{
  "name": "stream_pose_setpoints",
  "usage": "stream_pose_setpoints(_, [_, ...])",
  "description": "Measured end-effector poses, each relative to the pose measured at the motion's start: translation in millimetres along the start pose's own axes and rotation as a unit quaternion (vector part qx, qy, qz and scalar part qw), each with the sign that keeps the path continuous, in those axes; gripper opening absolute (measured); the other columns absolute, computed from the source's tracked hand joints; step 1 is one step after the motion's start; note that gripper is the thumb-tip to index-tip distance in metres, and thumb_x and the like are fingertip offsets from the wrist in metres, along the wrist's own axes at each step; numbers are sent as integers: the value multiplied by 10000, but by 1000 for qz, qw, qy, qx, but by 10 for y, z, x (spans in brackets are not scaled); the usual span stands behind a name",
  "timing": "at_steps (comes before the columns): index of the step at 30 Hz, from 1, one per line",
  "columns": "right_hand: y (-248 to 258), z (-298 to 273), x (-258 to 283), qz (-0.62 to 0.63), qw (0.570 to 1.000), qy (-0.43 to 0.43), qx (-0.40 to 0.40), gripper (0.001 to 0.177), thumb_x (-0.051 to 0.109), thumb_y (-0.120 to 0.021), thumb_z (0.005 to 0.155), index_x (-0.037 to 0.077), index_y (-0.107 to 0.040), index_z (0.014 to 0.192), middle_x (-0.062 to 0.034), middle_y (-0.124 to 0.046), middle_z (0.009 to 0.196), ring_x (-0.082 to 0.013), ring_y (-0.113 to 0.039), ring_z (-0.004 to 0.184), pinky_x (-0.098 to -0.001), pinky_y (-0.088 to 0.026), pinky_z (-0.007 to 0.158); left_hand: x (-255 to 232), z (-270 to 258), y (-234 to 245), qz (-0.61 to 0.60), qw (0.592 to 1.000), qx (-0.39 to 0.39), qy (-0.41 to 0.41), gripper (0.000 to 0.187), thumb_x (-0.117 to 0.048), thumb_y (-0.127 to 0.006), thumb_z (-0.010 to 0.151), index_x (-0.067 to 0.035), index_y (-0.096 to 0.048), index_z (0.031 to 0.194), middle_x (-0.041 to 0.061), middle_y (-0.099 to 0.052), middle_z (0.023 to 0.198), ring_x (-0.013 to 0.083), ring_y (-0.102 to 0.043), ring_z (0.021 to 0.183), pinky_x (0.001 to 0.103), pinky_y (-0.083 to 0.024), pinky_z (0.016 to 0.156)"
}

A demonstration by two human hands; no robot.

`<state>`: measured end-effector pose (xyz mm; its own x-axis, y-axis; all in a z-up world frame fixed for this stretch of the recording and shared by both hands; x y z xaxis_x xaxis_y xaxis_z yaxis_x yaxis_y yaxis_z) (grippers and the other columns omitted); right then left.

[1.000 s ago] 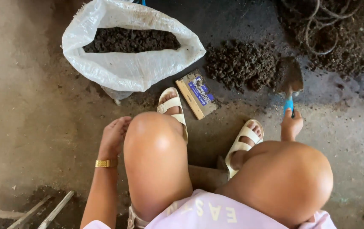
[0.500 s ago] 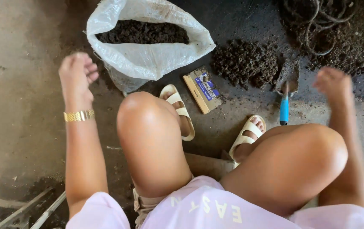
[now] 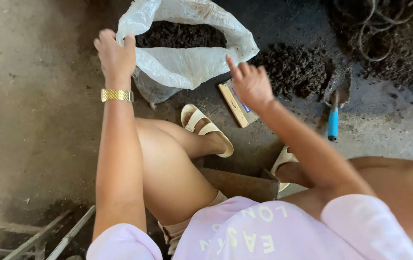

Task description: The person scoops dark soil from a white sack using a blue-handled trowel and transfers it onto the floor. They use a wooden block to assist in guiding the soil out of the bag. The person continues to scoop and pile the soil on the ground.

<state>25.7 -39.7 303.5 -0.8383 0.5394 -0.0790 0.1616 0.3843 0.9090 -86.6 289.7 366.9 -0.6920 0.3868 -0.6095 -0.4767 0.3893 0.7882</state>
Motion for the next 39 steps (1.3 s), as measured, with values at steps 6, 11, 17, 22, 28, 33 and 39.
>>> stream_pose_setpoints(6, [-933, 234, 615, 200, 947, -7, -251, 776, 341, -529, 1085, 127, -61, 1666, -117, -582, 1246, -268, -596, 942, -462, -508, 876, 254, 63, -159, 135, 987, 87, 5, 533, -610, -565, 1019, -79, -516, 1021, 87, -545, 1049, 283, -589, 816, 463, -490, 640])
stream_pose_setpoints(11, [-1247, 444, 329, 744, 611, -214, -165, 475, 475, -535, 960, 83, -696, 1175, -64, -716, 946, -130, -660, 608, -325, -506, 600, 288, 311, -372, 76, 993, 84, 18, 439, -447, -613, 1095, -183, -412, 807, -72, -369, 706, 85, -329, 578, 274, -316, 506])
stream_pose_setpoints(17, [-1030, 882, 60, 875, 389, -283, 50, 539, 532, -620, 923, 69, -572, 1193, -120, -657, 807, -216, -666, 654, -335, -462, 558, 96, 444, -611, -135, 990, 39, 23, 564, -265, -624, 1069, -194, -206, 697, -62, -189, 644, 83, -174, 570, 299, -168, 538])
stream_pose_setpoints(22, [-1107, 1354, -118, 898, 386, -206, -49, 275, 319, -717, 951, 116, -540, 894, -55, -576, 659, -168, -557, 484, -307, -423, 433, -145, 395, -679, -188, 979, 24, 72, 429, -332, -453, 1116, -192, -296, 743, -65, -237, 680, 79, -218, 589, 283, -238, 574])
stream_pose_setpoints(28, [-587, 1423, -384, 898, 411, -95, -125, 305, 343, -632, 1003, 178, -513, 776, 20, -465, 602, -101, -402, 455, -274, -336, 433, -124, 660, -882, -203, 977, -37, 55, 475, -512, -293, 1002, -112, -508, 862, -33, -332, 714, 112, -365, 635, 317, -345, 597])
stream_pose_setpoints(33, [-38, 1412, -375, 897, 417, 19, -144, 400, 321, -621, 1017, 185, -452, 681, 19, -373, 525, -99, -319, 451, -283, -256, 473, -97, 710, -812, -246, 964, -88, 47, 431, -483, -351, 1012, -140, -394, 753, -34, -294, 699, 130, -308, 647, 345, -318, 612])
stream_pose_setpoints(39, [753, 1056, -560, 868, 437, 110, -208, 394, 364, -623, 1001, 163, -514, 680, 38, -414, 537, -87, -381, 457, -268, -275, 451, -115, 722, -769, -224, 969, -85, 67, 366, -427, -362, 1015, -133, -437, 810, -35, -367, 735, 137, -398, 675, 338, -422, 653])
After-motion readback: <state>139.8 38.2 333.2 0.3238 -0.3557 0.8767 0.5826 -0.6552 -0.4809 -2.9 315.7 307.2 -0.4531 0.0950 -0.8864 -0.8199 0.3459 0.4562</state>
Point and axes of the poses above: each hand's wrist, its own z-axis towards the middle knuckle, its own y-axis out of the back of the hand, x = y × z, the point moved 7 cm from there along z, towards the middle knuckle
